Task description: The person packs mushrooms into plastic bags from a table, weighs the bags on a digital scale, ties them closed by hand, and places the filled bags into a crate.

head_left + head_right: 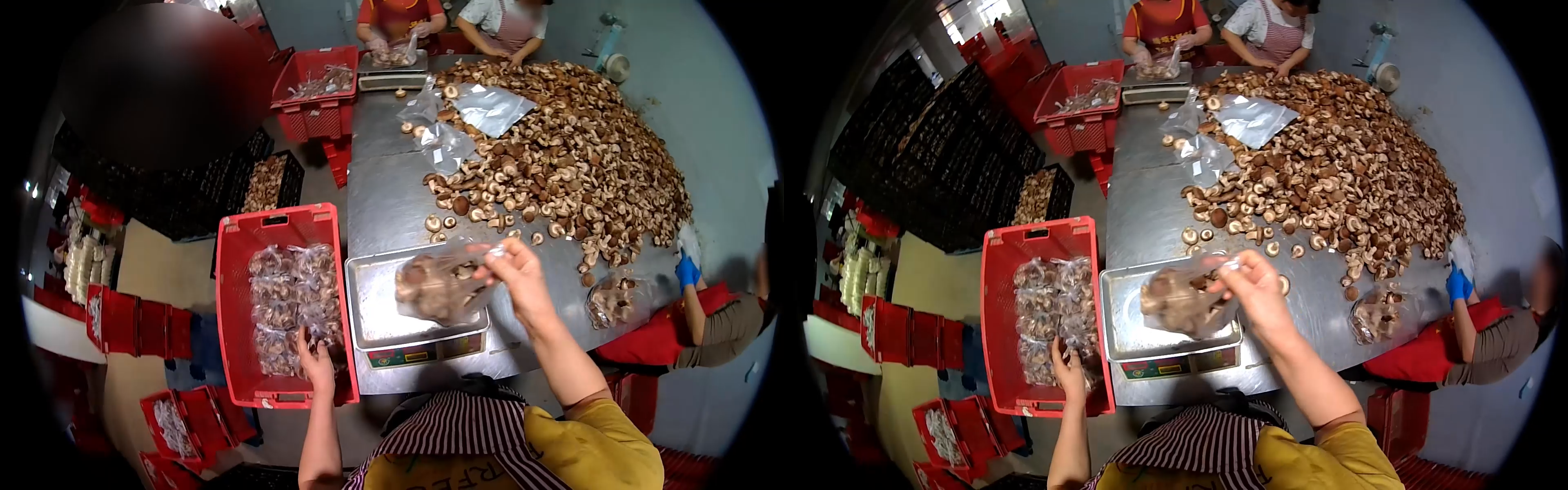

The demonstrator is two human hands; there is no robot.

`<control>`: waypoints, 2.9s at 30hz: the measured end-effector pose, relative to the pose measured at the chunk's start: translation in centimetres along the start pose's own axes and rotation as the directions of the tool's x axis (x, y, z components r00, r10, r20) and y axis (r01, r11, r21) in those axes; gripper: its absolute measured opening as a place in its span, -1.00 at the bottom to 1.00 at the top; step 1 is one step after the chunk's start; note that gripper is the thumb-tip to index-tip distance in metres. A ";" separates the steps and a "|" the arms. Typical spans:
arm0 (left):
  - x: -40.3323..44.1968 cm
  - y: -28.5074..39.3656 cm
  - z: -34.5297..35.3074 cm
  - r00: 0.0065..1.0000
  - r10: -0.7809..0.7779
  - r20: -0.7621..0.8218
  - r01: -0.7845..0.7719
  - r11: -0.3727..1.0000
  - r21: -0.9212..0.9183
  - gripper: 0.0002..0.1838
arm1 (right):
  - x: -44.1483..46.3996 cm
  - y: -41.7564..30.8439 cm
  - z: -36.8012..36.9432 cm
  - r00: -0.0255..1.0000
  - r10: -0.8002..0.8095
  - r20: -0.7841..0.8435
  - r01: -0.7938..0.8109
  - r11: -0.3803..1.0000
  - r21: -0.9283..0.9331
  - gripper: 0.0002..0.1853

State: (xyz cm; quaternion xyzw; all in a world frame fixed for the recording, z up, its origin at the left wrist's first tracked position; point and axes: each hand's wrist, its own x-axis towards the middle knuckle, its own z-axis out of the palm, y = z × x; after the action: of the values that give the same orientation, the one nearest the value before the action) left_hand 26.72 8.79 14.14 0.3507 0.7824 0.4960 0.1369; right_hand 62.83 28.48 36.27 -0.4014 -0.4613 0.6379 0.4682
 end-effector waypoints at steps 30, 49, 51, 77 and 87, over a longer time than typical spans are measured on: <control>1.8 22.3 5.7 0.684 0.309 0.661 -0.373 0.927 -0.047 -0.47 | -2.1 2.3 8.5 0.922 -0.351 0.164 0.388 0.843 -0.373 -0.77; 2.1 15.7 3.6 0.908 -0.046 0.416 0.326 0.701 -0.634 -0.79 | 2.4 13.4 8.1 0.912 0.000 0.410 0.389 0.314 -0.866 -0.60; 2.3 15.6 3.9 0.913 -0.037 0.406 0.316 0.695 -0.646 -0.79 | 2.6 13.1 7.9 0.928 0.035 0.372 0.337 0.348 -0.875 -0.60; 3.5 16.6 4.1 0.868 0.068 0.491 0.278 0.754 -0.595 -0.78 | 2.5 12.8 8.7 0.946 -0.181 0.268 0.323 0.464 -0.825 -0.82; 4.5 17.5 3.6 0.768 0.147 0.623 0.279 0.799 -0.533 -0.66 | 4.3 2.0 -1.5 0.984 0.032 -0.173 -0.083 0.950 -0.300 -0.85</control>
State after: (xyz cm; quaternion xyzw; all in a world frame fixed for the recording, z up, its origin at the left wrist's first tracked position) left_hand 32.72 18.85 28.30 0.4062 0.5039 0.5622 0.5149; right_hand 62.76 32.66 33.66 -0.5340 -0.5022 0.5365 0.4181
